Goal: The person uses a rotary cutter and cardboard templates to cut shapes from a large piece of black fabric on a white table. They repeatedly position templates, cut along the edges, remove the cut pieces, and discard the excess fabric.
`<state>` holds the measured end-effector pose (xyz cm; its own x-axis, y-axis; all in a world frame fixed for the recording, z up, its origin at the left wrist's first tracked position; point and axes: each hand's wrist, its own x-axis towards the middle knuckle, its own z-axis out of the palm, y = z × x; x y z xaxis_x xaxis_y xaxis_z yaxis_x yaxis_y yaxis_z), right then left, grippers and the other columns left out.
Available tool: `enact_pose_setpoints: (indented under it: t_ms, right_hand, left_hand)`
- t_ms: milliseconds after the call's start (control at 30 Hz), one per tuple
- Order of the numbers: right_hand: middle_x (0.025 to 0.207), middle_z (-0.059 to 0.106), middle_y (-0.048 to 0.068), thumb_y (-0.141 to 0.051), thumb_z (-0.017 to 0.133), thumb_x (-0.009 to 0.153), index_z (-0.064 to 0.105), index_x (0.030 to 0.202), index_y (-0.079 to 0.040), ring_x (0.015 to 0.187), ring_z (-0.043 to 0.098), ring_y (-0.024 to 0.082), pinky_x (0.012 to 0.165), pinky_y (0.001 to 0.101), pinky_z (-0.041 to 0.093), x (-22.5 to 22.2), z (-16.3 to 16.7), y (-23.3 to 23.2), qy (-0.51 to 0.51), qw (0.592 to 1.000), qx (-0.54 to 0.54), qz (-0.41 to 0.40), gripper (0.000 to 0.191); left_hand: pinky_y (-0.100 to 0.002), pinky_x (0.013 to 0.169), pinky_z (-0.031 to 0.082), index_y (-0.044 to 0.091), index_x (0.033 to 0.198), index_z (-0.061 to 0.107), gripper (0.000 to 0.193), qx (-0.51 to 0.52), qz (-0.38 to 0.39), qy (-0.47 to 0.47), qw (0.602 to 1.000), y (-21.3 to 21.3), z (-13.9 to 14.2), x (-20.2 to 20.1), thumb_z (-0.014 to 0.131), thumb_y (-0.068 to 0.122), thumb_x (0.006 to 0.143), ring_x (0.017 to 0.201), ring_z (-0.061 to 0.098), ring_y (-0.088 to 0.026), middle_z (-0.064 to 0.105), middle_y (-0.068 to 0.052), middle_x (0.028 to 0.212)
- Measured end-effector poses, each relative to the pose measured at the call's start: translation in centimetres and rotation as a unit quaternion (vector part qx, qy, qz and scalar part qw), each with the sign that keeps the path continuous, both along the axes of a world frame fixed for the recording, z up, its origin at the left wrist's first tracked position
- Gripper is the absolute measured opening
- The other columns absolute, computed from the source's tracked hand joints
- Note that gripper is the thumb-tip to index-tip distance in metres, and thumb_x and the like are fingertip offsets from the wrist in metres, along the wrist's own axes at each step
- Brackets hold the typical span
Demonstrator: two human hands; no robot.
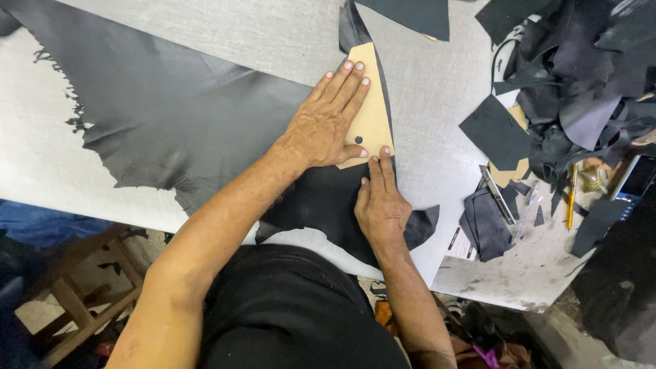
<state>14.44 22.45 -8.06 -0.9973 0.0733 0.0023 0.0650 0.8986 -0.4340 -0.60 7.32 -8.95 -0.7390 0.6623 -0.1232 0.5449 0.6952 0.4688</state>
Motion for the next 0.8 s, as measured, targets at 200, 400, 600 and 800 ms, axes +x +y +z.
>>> enact_pose_setpoints:
  t_ms: [200, 400, 600, 800]
  right_hand:
    - [0.157, 0.053, 0.020, 0.006, 0.057, 0.098, 0.060, 0.142, 0.002, 0.093, 0.071, 0.020, 0.074, 0.0280, 0.060, 2.7, -2.2, 5.8, 0.078, 0.905, -0.393, -0.143, 0.044]
    - [0.132, 0.072, 0.019, 0.012, 0.059, 0.102, 0.069, 0.133, 0.001, 0.113, 0.074, 0.029, 0.083, 0.0354, 0.061, 8.4, -1.9, 16.9, 0.209, 0.953, 0.034, -0.219, 0.034]
    - [0.137, 0.065, 0.023, 0.008, 0.067, 0.091, 0.066, 0.128, 0.005, 0.124, 0.056, 0.041, 0.106, 0.0490, 0.046, 8.8, -1.6, 16.3, 0.068, 0.974, 0.153, -0.153, 0.037]
    - [0.126, 0.066, 0.019, 0.007, 0.065, 0.096, 0.069, 0.128, 0.003, 0.117, 0.058, 0.037, 0.100, 0.0468, 0.048, 6.3, -0.9, 16.6, 0.139, 0.954, 0.231, -0.133, 0.033]
  left_hand:
    - [-0.050, 0.125, 0.011, -0.005, 0.157, 0.024, 0.128, -0.068, -0.017, 0.001, 0.998, 1.0, -0.1, -0.3, 0.079, 0.070, 0.070, 0.154, 0.008, -0.036, 0.013, -0.024, 0.166]
    - [-0.052, 0.120, 0.023, -0.003, 0.147, 0.043, 0.113, -0.066, -0.026, 0.057, 0.996, 1.4, 0.9, 0.0, 0.087, 0.064, 0.068, 0.146, 0.026, -0.039, 0.035, -0.024, 0.154]
    - [-0.049, 0.114, 0.032, 0.001, 0.146, 0.047, 0.106, -0.107, -0.055, -0.006, 0.993, 1.9, 2.8, -1.2, 0.092, 0.053, 0.065, 0.142, 0.036, -0.033, 0.047, -0.015, 0.145]
    - [-0.050, 0.118, 0.022, 0.002, 0.151, 0.038, 0.120, -0.130, -0.074, 0.051, 0.987, 1.5, 3.0, -1.5, 0.094, 0.054, 0.058, 0.145, 0.027, -0.036, 0.037, -0.021, 0.152]
